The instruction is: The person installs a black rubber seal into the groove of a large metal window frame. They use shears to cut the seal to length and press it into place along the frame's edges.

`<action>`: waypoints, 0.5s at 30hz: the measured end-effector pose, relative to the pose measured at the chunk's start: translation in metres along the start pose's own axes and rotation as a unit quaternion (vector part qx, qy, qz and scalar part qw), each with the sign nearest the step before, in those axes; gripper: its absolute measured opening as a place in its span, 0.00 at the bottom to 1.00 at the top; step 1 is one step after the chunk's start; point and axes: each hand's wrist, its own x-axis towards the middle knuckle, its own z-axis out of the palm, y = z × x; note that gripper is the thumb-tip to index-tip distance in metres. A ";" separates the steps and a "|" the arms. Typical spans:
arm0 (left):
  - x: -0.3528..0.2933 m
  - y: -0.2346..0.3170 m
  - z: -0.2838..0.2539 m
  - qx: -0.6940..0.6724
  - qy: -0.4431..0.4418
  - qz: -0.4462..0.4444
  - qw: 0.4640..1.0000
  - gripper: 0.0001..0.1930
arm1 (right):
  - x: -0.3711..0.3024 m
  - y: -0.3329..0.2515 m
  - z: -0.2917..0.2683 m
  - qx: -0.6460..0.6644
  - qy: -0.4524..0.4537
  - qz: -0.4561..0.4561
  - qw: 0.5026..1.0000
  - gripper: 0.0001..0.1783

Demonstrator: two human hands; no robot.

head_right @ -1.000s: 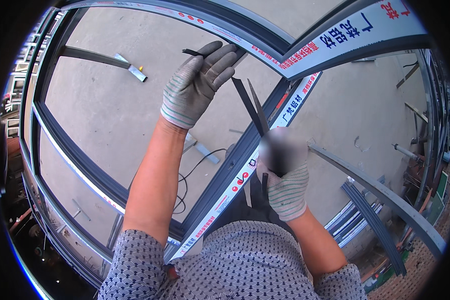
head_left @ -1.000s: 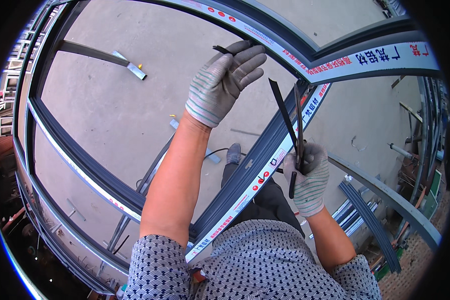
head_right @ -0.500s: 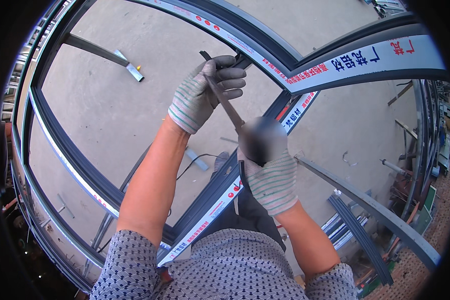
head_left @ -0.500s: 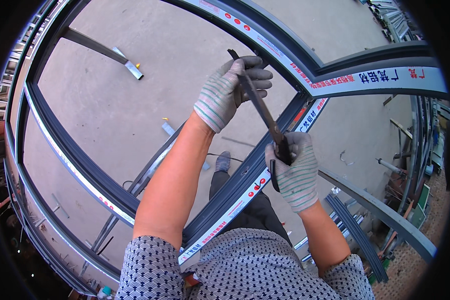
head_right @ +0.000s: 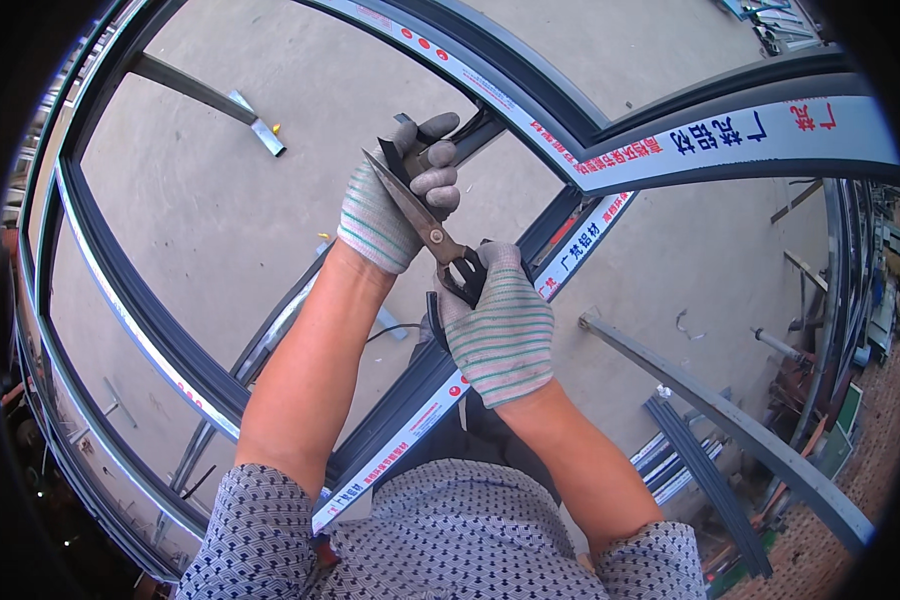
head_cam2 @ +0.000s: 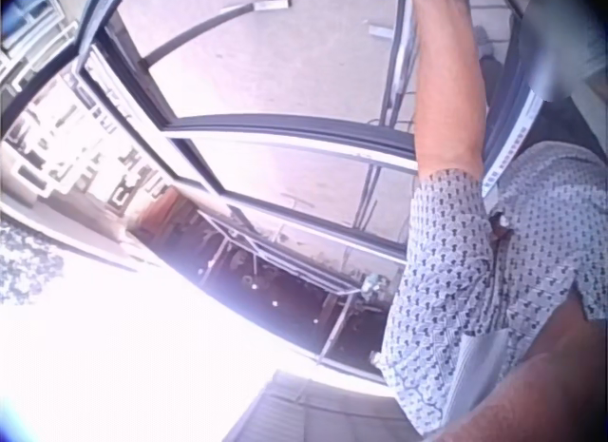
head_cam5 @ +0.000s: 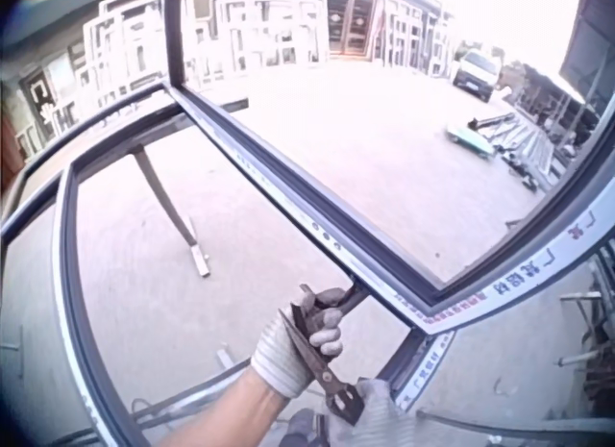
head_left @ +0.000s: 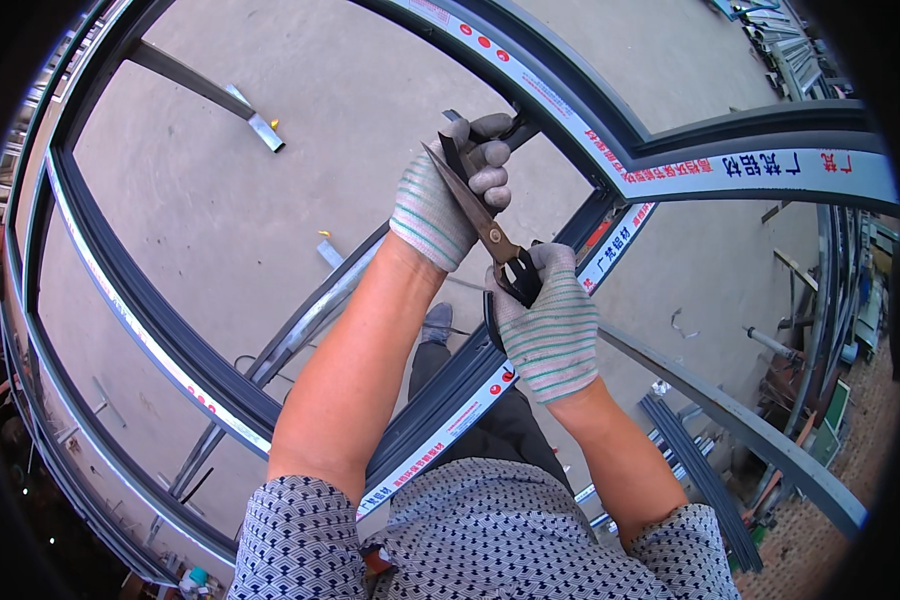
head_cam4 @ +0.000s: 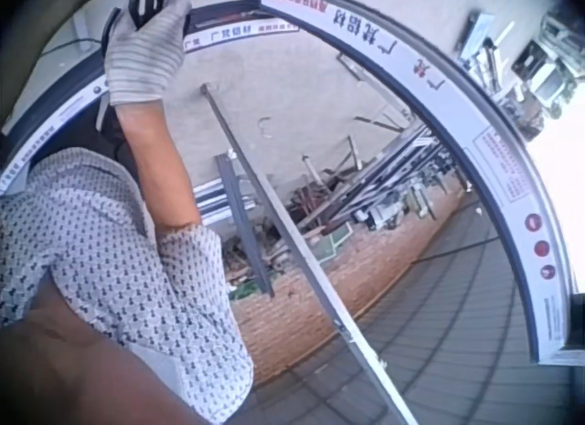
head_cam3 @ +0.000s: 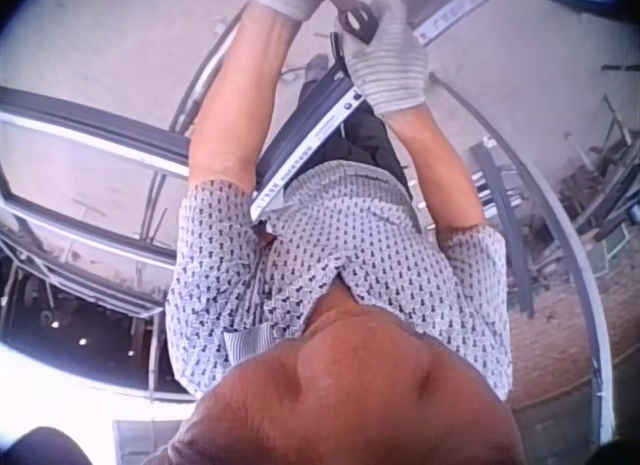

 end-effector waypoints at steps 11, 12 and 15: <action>-0.008 0.009 -0.001 0.208 -0.010 0.020 0.978 0.23 | 0.007 0.008 -0.019 0.145 -0.001 0.019 0.989 0.26; -0.010 0.013 0.003 0.250 -0.003 0.010 0.968 0.24 | 0.014 0.008 -0.025 0.178 -0.003 0.031 0.984 0.24; -0.008 0.020 -0.008 0.360 -0.069 0.015 0.930 0.25 | 0.040 0.015 -0.041 0.121 -0.052 0.029 0.991 0.20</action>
